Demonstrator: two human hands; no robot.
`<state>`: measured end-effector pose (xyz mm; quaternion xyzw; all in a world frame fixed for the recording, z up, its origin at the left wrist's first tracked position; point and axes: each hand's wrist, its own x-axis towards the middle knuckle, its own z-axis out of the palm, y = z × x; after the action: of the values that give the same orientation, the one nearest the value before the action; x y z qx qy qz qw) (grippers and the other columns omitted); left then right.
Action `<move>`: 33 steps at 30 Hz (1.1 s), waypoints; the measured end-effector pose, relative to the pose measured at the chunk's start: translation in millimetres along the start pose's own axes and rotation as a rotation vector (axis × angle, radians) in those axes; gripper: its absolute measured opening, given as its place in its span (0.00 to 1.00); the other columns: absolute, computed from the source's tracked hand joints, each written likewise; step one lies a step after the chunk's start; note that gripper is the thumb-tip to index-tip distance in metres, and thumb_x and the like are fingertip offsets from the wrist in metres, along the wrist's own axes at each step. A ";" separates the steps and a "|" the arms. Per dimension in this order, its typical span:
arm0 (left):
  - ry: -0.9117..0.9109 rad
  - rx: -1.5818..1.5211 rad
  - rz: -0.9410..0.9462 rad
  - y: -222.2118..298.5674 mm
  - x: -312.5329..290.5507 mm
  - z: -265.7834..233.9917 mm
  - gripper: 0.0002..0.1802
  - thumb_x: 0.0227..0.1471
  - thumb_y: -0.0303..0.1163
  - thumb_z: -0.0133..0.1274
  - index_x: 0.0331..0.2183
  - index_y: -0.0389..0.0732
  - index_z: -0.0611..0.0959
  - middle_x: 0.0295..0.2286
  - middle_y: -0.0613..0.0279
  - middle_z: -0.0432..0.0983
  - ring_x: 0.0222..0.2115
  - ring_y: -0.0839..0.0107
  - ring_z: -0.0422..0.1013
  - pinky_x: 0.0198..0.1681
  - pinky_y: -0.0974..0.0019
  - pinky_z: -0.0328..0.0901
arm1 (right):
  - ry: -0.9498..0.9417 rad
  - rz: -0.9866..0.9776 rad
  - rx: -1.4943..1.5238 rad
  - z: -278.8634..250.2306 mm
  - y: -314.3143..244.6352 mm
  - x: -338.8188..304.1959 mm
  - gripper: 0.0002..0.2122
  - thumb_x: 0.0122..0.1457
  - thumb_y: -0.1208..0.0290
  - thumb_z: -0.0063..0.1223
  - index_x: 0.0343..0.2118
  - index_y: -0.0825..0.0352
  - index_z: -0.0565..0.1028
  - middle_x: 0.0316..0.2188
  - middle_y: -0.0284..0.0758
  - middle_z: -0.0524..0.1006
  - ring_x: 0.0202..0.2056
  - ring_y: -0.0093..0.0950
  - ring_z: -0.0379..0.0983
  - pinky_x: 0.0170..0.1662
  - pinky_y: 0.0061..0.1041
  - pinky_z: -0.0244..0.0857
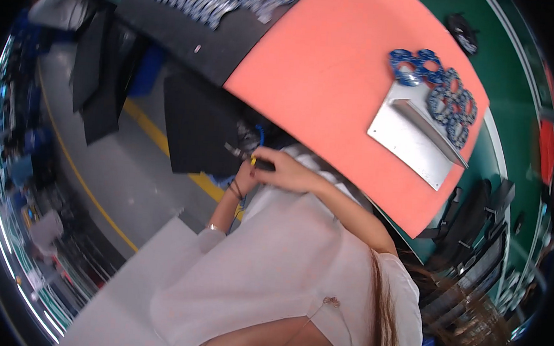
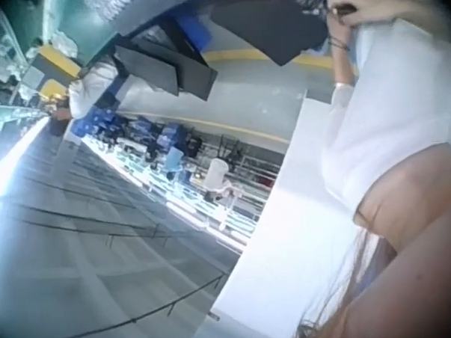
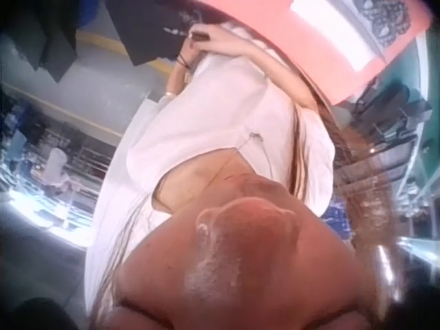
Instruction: Breaking apart PCB board panels, trimming excess material with pliers, and assembling them into LED fixture components on an assembly line.
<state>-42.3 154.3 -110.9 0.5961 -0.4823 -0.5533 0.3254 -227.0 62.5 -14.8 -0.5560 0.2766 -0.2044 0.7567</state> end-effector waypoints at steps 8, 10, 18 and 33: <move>-0.714 0.146 0.372 294.6 60.7 3.2 0.07 0.57 0.25 0.50 0.35 0.32 0.81 0.30 0.55 0.78 0.30 0.68 0.74 0.36 0.68 0.67 | 0.364 -0.377 0.015 -60.1 -134.4 -110.3 0.12 0.55 0.78 0.56 0.43 0.71 0.74 0.32 0.34 0.77 0.33 0.21 0.74 0.37 0.20 0.66; -0.496 0.182 0.465 320.2 87.5 39.8 0.08 0.56 0.26 0.52 0.36 0.33 0.82 0.30 0.56 0.78 0.30 0.67 0.74 0.36 0.69 0.67 | 0.593 -0.405 -0.050 -75.7 -145.7 -141.1 0.12 0.54 0.81 0.55 0.43 0.72 0.74 0.32 0.35 0.77 0.32 0.22 0.75 0.37 0.20 0.67; -0.209 0.853 0.923 344.7 216.6 170.8 0.27 0.52 0.41 0.58 0.50 0.36 0.75 0.46 0.47 0.72 0.47 0.50 0.68 0.49 0.55 0.66 | 1.228 -0.485 -0.017 -107.8 -149.4 -220.2 0.07 0.57 0.84 0.50 0.37 0.68 0.69 0.31 0.28 0.69 0.30 0.13 0.62 0.34 0.13 0.56; -0.299 0.546 0.506 352.4 297.2 149.4 0.22 0.51 0.34 0.52 0.49 0.38 0.77 0.29 0.51 0.79 0.26 0.61 0.77 0.32 0.63 0.70 | 1.441 -0.377 -0.226 -145.8 -132.4 -278.2 0.08 0.57 0.85 0.48 0.40 0.71 0.69 0.36 0.32 0.70 0.37 0.17 0.67 0.44 0.18 0.64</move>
<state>-286.6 -215.6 84.9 0.4359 -0.7851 -0.3880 0.2073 -533.9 88.4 131.4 -0.3967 0.6226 -0.6141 0.2789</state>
